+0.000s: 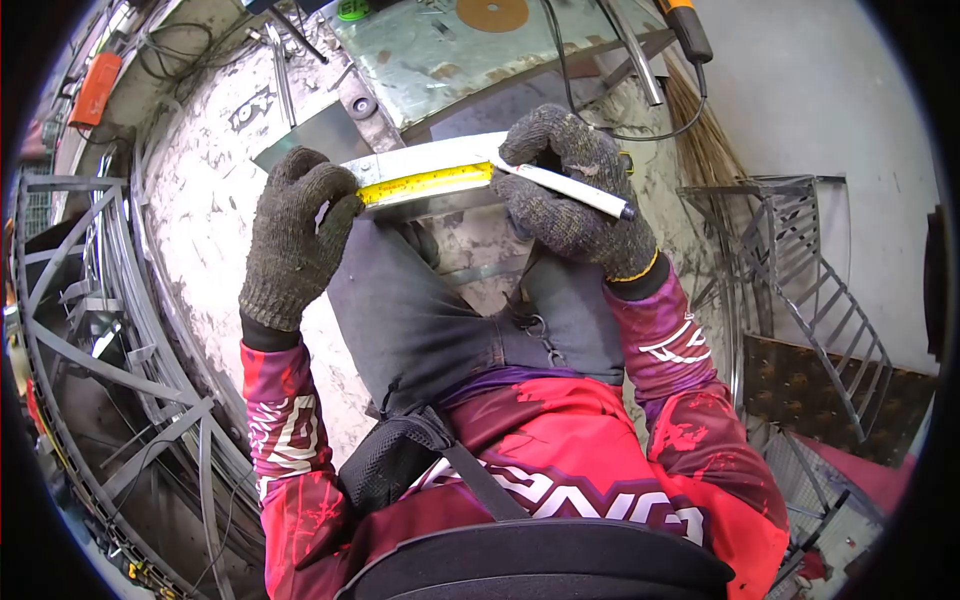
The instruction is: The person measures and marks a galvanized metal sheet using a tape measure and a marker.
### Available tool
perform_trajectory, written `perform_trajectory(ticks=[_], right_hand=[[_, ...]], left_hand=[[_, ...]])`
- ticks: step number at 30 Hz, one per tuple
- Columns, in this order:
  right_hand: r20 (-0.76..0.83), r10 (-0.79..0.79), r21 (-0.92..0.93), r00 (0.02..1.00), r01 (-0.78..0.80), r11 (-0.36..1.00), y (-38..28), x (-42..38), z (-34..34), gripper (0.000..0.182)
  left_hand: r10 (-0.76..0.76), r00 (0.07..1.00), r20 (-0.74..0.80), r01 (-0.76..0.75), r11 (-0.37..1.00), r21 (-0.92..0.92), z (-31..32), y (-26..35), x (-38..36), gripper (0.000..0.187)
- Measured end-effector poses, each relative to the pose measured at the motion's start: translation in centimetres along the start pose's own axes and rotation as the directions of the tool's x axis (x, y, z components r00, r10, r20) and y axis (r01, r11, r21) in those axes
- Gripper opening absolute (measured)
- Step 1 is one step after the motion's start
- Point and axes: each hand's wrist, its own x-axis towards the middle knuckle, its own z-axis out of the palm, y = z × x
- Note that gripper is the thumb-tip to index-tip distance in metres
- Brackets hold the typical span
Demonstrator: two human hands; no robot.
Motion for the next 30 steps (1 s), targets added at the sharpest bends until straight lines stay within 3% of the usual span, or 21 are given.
perform_trajectory(ticks=[4, 6, 10, 13, 16, 18, 20, 26, 28, 30], right_hand=[[0.044, 0.188, 0.191, 0.981, -0.193, 0.962, 1.4, -0.5, 0.8, 0.024], [-0.023, -0.081, -0.009, 0.996, 0.081, 0.997, 1.8, -0.4, 0.9, 0.022], [0.000, -0.060, -0.017, 0.998, 0.060, 0.998, 1.2, 0.0, 0.3, 0.021], [-0.045, 0.013, 0.096, 0.999, -0.009, 0.995, 0.8, 0.1, 0.4, 0.020], [-0.003, -0.058, -0.012, 0.998, 0.058, 0.998, 1.3, 0.2, 0.3, 0.021], [0.013, -0.211, -0.054, 0.977, 0.211, 0.976, 2.0, 0.0, 0.6, 0.021], [0.077, -0.129, -0.061, 0.989, 0.134, 0.989, 1.9, -0.5, 0.2, 0.026], [-0.053, -0.112, -0.031, 0.992, 0.110, 0.993, 2.4, -1.0, 0.8, 0.023], [0.048, -0.182, -0.127, 0.982, 0.186, 0.974, 2.0, -0.8, 0.3, 0.022], [0.025, -0.208, -0.135, 0.978, 0.209, 0.969, 2.4, -0.9, 0.4, 0.022]], left_hand=[[-0.075, 0.995, 0.059, 0.080, 0.993, -0.089, -0.2, 0.0, 0.2, 0.011], [-0.097, 0.993, 0.067, 0.104, 0.988, -0.115, 0.0, 0.0, 0.1, 0.011], [-0.077, 0.995, 0.064, 0.083, 0.991, -0.103, -0.2, 0.1, 0.2, 0.011], [-0.072, 0.994, 0.078, 0.079, 0.993, -0.083, -0.1, -0.2, 0.1, 0.011], [-0.071, 0.995, 0.076, 0.078, 0.993, -0.089, 0.0, -0.4, -0.1, 0.012], [-0.079, 0.995, 0.067, 0.086, 0.991, -0.104, 0.1, -0.3, -0.1, 0.013], [-0.093, 0.992, 0.086, 0.100, 0.992, -0.078, 0.0, -0.2, -0.1, 0.014], [-0.089, 0.993, 0.074, 0.095, 0.991, -0.091, 0.0, 0.0, 0.0, 0.014], [-0.089, 0.993, 0.073, 0.096, 0.990, -0.100, 0.0, 0.0, 0.0, 0.014], [-0.090, 0.993, 0.072, 0.097, 0.989, -0.109, 0.1, 0.2, 0.0, 0.014]])
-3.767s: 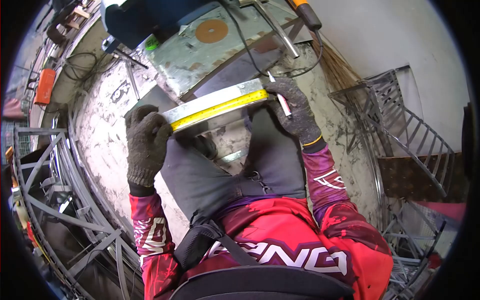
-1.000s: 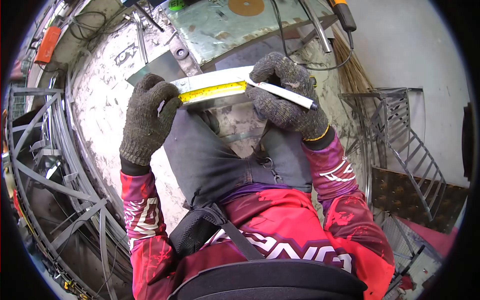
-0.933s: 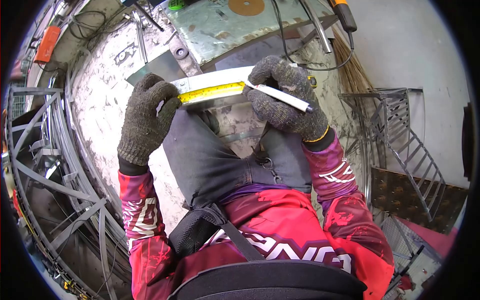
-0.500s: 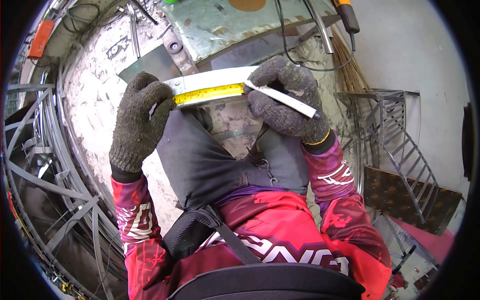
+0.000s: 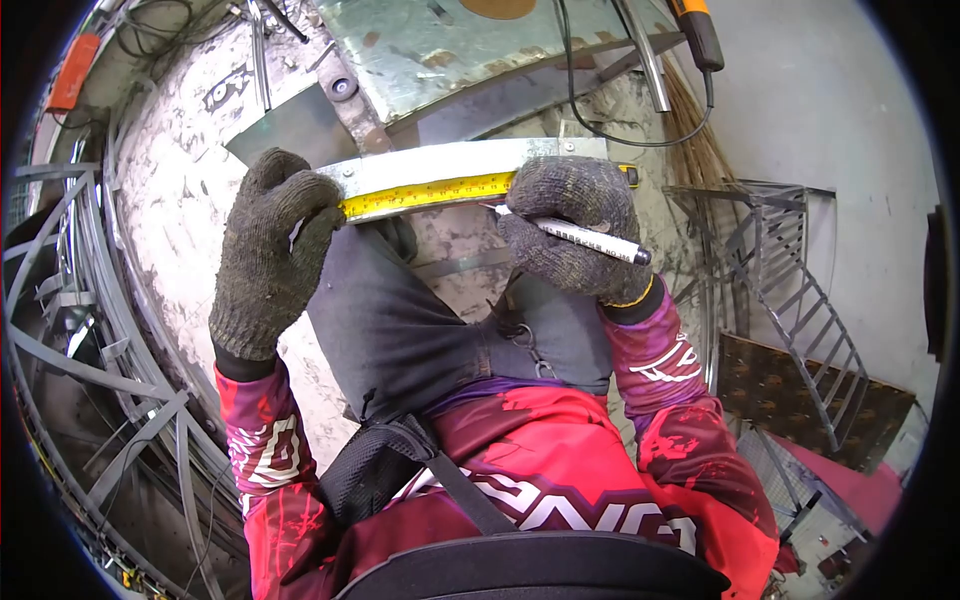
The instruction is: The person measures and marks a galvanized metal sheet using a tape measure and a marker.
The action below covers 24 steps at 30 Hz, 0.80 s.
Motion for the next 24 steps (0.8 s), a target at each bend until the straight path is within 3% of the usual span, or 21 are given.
perform_trajectory(ticks=[6, 8, 9, 19, 21, 24], right_hand=[[-0.110, -0.031, -0.052, 0.993, 0.026, 0.998, 0.2, -0.8, 1.0, 0.020], [0.035, 0.016, -0.116, 0.999, -0.012, 0.993, -0.4, -0.7, 0.1, 0.027], [0.061, -0.007, -0.047, 0.998, 0.010, 0.999, -0.4, -0.2, -0.2, 0.029], [0.047, -0.060, -0.068, 0.997, 0.063, 0.996, 0.7, -0.3, 0.1, 0.025], [0.087, -0.079, -0.189, 0.993, 0.094, 0.978, 0.9, -0.6, 0.1, 0.028], [0.041, -0.065, -0.147, 0.997, 0.071, 0.987, 1.0, -1.2, 0.3, 0.034]], left_hand=[[-0.010, 1.000, -0.005, 0.010, 1.000, 0.018, 0.1, 0.2, 0.0, 0.011], [-0.013, 1.000, -0.013, 0.013, 1.000, 0.021, 0.2, 0.2, 0.1, 0.008], [-0.011, 1.000, -0.012, 0.011, 1.000, 0.021, 0.2, 0.2, 0.2, 0.008], [-0.035, 0.999, -0.001, 0.035, 0.999, 0.001, 0.3, 0.4, 0.3, 0.006], [-0.035, 0.999, -0.003, 0.035, 0.999, 0.002, 0.3, 0.4, 0.3, 0.007], [-0.034, 0.999, -0.011, 0.034, 0.999, -0.021, 0.4, 0.2, 0.2, 0.007]])
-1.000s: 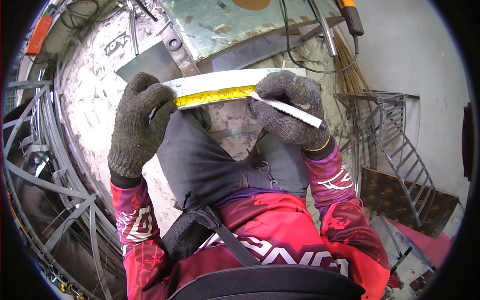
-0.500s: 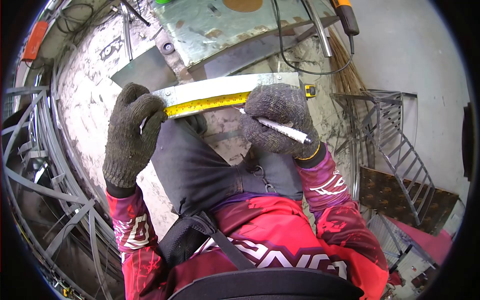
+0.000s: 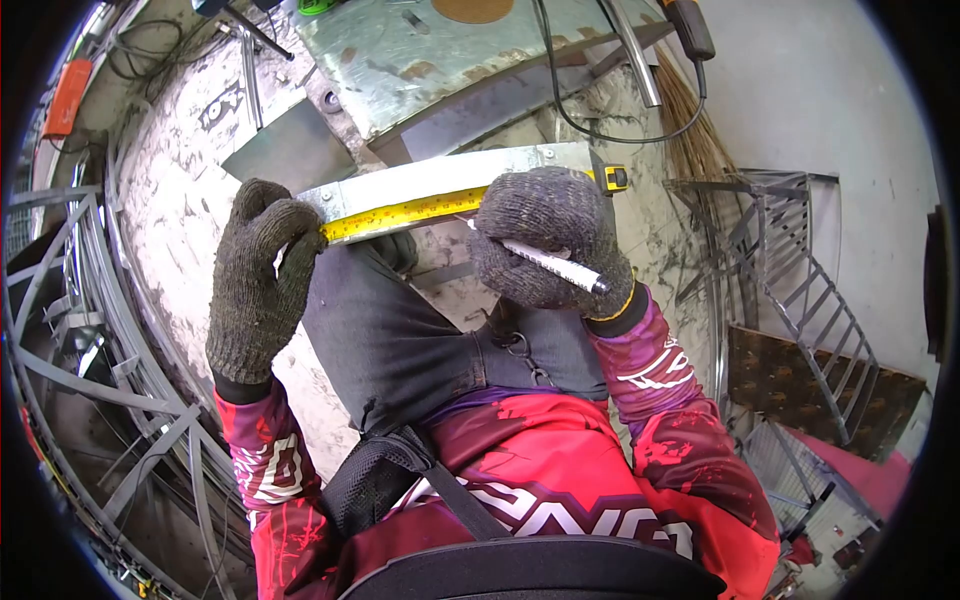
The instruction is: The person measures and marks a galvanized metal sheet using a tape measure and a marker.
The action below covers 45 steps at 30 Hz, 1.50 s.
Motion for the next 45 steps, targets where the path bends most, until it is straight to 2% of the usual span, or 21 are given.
perform_trajectory(ticks=[1, 4, 7, 9, 10, 12, 13, 15, 19, 21, 25, 27, 28, 29, 30, 31, 33, 40, 42, 43, 45], right_hand=[[-0.002, 0.001, -0.001, 1.000, -0.001, 1.000, -0.1, -0.3, 0.1, 0.034], [0.007, -0.031, -0.177, 0.999, 0.032, 0.984, -0.4, -0.7, 0.2, 0.040], [0.092, 0.040, -0.207, 0.995, -0.020, 0.978, -0.9, -0.3, -0.5, 0.044], [0.254, 0.176, -0.241, 0.951, -0.114, 0.964, -1.2, -0.2, -0.8, 0.048], [0.254, 0.176, -0.241, 0.951, -0.114, 0.964, -1.1, -0.6, -0.6, 0.048], [0.200, 0.041, -0.420, 0.979, 0.047, 0.906, -0.5, -1.7, 0.2, 0.052], [0.200, 0.042, -0.420, 0.979, 0.047, 0.906, -0.2, -2.1, 0.5, 0.052], [0.170, -0.085, -0.598, 0.982, 0.171, 0.783, 0.0, -2.3, 0.9, 0.054], [0.106, -0.051, -0.546, 0.993, 0.101, 0.832, -0.4, -2.1, 0.9, 0.054], [0.126, 0.001, -0.402, 0.992, 0.050, 0.914, -0.4, -1.7, 0.5, 0.052], [0.127, -0.008, -0.475, 0.992, 0.068, 0.877, -1.0, -1.2, 0.3, 0.048], [0.284, 0.221, -0.267, 0.933, -0.144, 0.953, -1.0, -0.5, -0.4, 0.046], [0.284, 0.220, -0.267, 0.933, -0.144, 0.953, -0.6, -0.2, -0.1, 0.046], [0.095, 0.006, -0.292, 0.995, 0.022, 0.956, 0.1, 0.3, 0.7, 0.033], [-0.090, -0.220, -0.347, 0.971, 0.177, 0.921, 0.5, 0.5, 1.0, 0.021], [-0.090, -0.221, -0.347, 0.971, 0.177, 0.921, 0.6, 0.6, 1.0, 0.021], [-0.124, -0.208, -0.210, 0.970, 0.179, 0.961, 0.7, 0.5, 0.9, 0.021], [-0.072, -0.173, -0.288, 0.982, 0.146, 0.947, -0.2, -0.2, 0.6, 0.026], [0.131, 0.094, -0.281, 0.987, -0.054, 0.958, -1.0, -1.4, 0.3, 0.048], [0.131, 0.094, -0.281, 0.987, -0.054, 0.958, -0.8, -1.5, 0.5, 0.048], [0.052, -0.021, -0.339, 0.998, 0.037, 0.940, -0.3, -1.6, 0.9, 0.046]], left_hand=[[0.005, 1.000, -0.001, -0.005, 1.000, 0.002, 0.0, -0.1, -0.1, 0.007], [0.010, 1.000, 0.004, -0.010, 1.000, 0.010, 0.0, -0.2, -0.1, 0.008], [0.000, 1.000, 0.008, 0.000, 1.000, 0.010, 0.0, -0.2, -0.1, 0.008], [-0.007, 1.000, 0.005, 0.007, 1.000, 0.002, 0.1, -0.2, -0.1, 0.008], [-0.001, 1.000, 0.006, 0.001, 1.000, 0.010, 0.0, -0.2, -0.1, 0.008], [0.005, 1.000, 0.007, -0.005, 1.000, 0.017, 0.1, -0.2, -0.2, 0.008], [0.000, 1.000, 0.003, 0.000, 1.000, 0.013, 0.1, -0.2, -0.2, 0.008], [-0.004, 1.000, -0.001, 0.004, 1.000, 0.009, 0.1, -0.2, -0.2, 0.008], [-0.002, 1.000, 0.006, 0.002, 1.000, 0.009, 0.1, -0.2, -0.1, 0.007], [-0.004, 1.000, 0.006, 0.004, 1.000, 0.009, 0.1, -0.2, -0.1, 0.008], [-0.007, 1.000, 0.008, 0.007, 1.000, 0.015, 0.0, -0.2, -0.2, 0.009], [-0.013, 1.000, 0.009, 0.012, 1.000, 0.013, 0.1, -0.2, -0.2, 0.009], [-0.001, 1.000, 0.007, 0.001, 1.000, 0.009, 0.1, -0.3, -0.2, 0.009], [0.010, 1.000, 0.004, -0.010, 1.000, 0.006, 0.1, -0.3, -0.2, 0.009], [0.010, 1.000, 0.004, -0.010, 1.000, 0.006, 0.1, -0.3, -0.2, 0.009], [0.003, 1.000, 0.001, -0.003, 1.000, -0.001, 0.1, -0.2, -0.2, 0.009], [-0.003, 1.000, -0.002, 0.003, 1.000, -0.007, 0.2, -0.1, -0.2, 0.008], [0.003, 1.000, 0.009, -0.003, 1.000, 0.013, 0.1, -0.3, -0.1, 0.008], [0.002, 1.000, 0.014, -0.002, 1.000, 0.016, 0.0, -0.2, -0.1, 0.008], [-0.004, 1.000, 0.016, 0.004, 1.000, 0.013, 0.0, -0.2, -0.1, 0.007], [-0.011, 1.000, 0.019, 0.011, 1.000, 0.011, 0.0, -0.1, -0.1, 0.007]])
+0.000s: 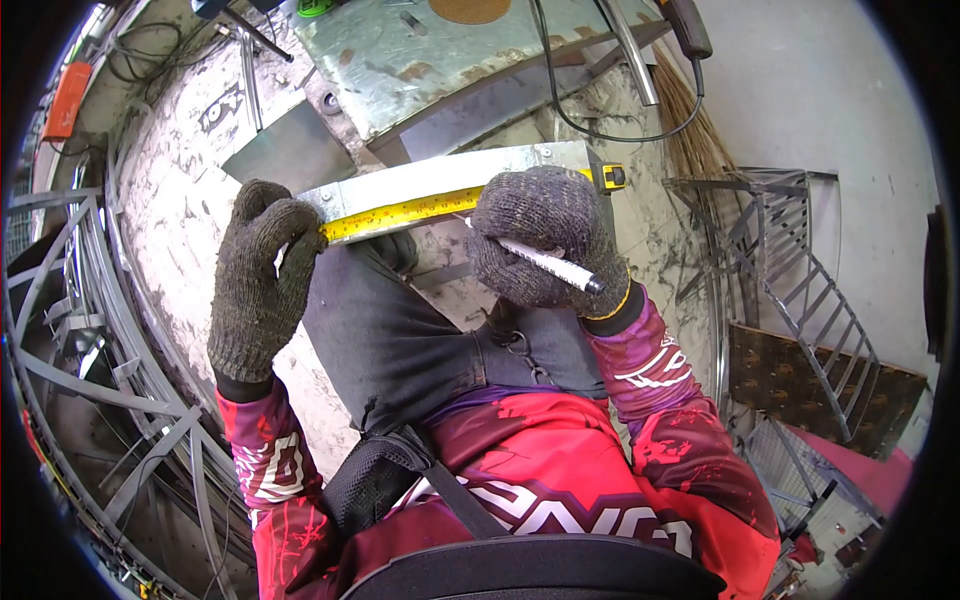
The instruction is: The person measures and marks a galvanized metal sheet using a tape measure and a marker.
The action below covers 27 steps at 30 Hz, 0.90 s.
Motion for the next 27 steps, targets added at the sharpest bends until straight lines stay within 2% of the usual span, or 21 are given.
perform_trajectory(ticks=[4, 6, 7, 9, 18, 22, 24, 27], right_hand=[[0.123, 0.081, -0.040, 0.989, -0.077, 0.996, -0.6, 1.4, -1.0, 0.044], [-0.216, 0.011, 0.319, 0.976, 0.060, 0.946, -0.3, 3.3, -1.0, 0.016], [-0.216, 0.010, 0.319, 0.976, 0.061, 0.946, -0.3, 3.0, -1.2, 0.016], [0.013, 0.083, 0.342, 0.996, -0.083, 0.936, -0.3, 2.0, -1.6, 0.036], [0.024, 0.054, 0.244, 0.998, -0.059, 0.968, -0.2, 2.4, -1.6, 0.033], [-0.039, 0.055, 0.245, 0.998, -0.044, 0.968, -0.4, 2.3, -1.6, 0.033], [-0.069, 0.044, 0.374, 0.997, -0.015, 0.927, 0.1, 2.0, -1.4, 0.033], [0.007, 0.051, 0.329, 0.999, -0.051, 0.943, 0.1, 2.0, -1.5, 0.033]], left_hand=[[-0.006, 1.000, -0.006, 0.006, 1.000, -0.028, 0.0, 0.1, 0.0, 0.007], [-0.006, 1.000, -0.008, 0.006, 1.000, -0.031, 0.0, 0.2, 0.0, 0.007], [-0.004, 1.000, -0.005, 0.004, 1.000, -0.028, 0.0, 0.1, 0.0, 0.007], [-0.002, 1.000, -0.003, 0.002, 1.000, -0.025, 0.0, 0.1, 0.1, 0.007], [0.018, 1.000, -0.012, -0.018, 1.000, -0.020, 0.0, 0.1, 0.2, 0.005], [0.016, 1.000, -0.007, -0.016, 1.000, -0.020, 0.0, 0.0, 0.1, 0.006], [0.015, 1.000, -0.012, -0.016, 1.000, -0.024, 0.0, 0.0, 0.1, 0.007], [0.014, 1.000, -0.013, -0.014, 1.000, -0.011, 0.1, 0.0, 0.0, 0.007]])
